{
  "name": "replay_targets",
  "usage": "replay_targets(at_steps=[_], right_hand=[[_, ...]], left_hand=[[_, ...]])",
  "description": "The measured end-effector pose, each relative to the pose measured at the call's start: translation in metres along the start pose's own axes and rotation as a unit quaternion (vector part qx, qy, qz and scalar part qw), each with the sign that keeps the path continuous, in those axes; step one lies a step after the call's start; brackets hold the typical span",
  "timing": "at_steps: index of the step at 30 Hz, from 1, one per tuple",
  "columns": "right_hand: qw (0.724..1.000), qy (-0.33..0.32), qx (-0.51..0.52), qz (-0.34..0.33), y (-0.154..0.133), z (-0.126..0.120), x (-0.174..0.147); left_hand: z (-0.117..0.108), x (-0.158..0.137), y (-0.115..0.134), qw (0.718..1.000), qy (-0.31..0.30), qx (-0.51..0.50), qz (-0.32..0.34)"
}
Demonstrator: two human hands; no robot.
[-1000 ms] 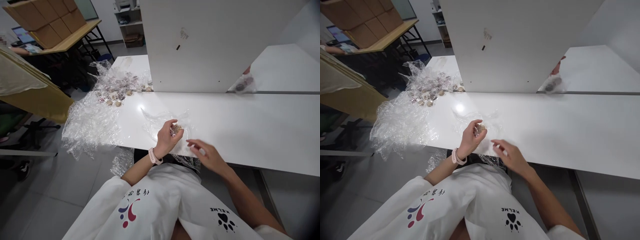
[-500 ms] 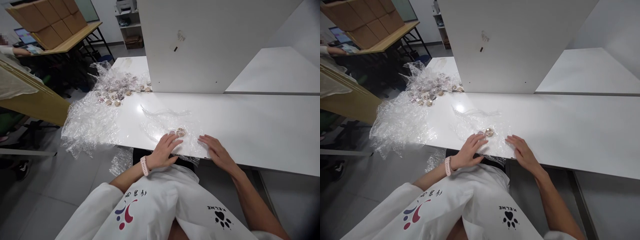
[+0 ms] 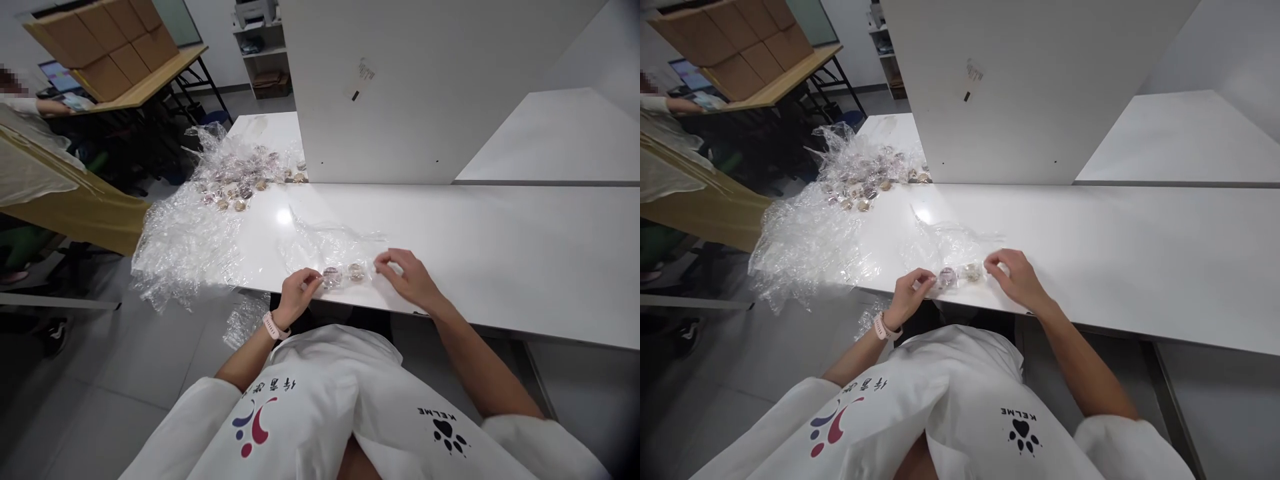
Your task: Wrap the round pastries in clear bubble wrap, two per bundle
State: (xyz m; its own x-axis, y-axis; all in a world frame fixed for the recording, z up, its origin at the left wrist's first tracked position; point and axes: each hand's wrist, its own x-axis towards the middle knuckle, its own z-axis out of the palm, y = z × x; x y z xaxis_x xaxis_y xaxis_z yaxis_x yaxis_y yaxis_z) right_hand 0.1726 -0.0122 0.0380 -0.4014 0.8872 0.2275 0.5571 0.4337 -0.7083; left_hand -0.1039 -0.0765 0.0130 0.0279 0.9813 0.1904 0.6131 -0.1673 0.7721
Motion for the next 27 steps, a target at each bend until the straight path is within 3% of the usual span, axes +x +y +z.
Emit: replay_targets(at_steps=[4,7,10,12,14,16,19,23,27], right_hand=[[0.994,-0.056,-0.043,0.082,0.02,0.02,0.069],[0.987,-0.049,-0.122,0.096,0.027,0.035,0.091],[0.985,0.056,-0.164,0.02,0.019,0.033,0.079],[0.985,0.076,-0.141,-0.057,0.013,0.027,0.06],[0.989,-0.006,-0.084,-0.123,0.011,0.025,0.042],[0.978,-0.127,-0.054,-0.158,0.016,0.028,0.031],[0.962,-0.226,-0.073,-0.135,0.029,0.036,0.024],[0.959,-0.244,-0.081,-0.121,0.034,0.035,0.006],[0.965,-0.213,-0.068,-0.139,0.019,0.033,-0.032]], left_hand=[[0.001,0.023,-0.011,0.991,0.023,0.101,-0.087],[0.004,0.03,-0.017,0.979,0.031,0.173,-0.106],[0.002,0.023,-0.015,0.97,0.108,0.215,-0.026],[0.0,0.014,-0.01,0.967,0.146,0.199,0.065],[0.001,0.009,-0.006,0.972,0.088,0.16,0.148],[0.004,0.01,-0.007,0.969,-0.035,0.145,0.196],[0.008,0.02,-0.015,0.954,-0.165,0.171,0.181],[0.003,0.017,-0.024,0.946,-0.214,0.172,0.171],[-0.01,-0.007,-0.022,0.958,-0.197,0.125,0.164]])
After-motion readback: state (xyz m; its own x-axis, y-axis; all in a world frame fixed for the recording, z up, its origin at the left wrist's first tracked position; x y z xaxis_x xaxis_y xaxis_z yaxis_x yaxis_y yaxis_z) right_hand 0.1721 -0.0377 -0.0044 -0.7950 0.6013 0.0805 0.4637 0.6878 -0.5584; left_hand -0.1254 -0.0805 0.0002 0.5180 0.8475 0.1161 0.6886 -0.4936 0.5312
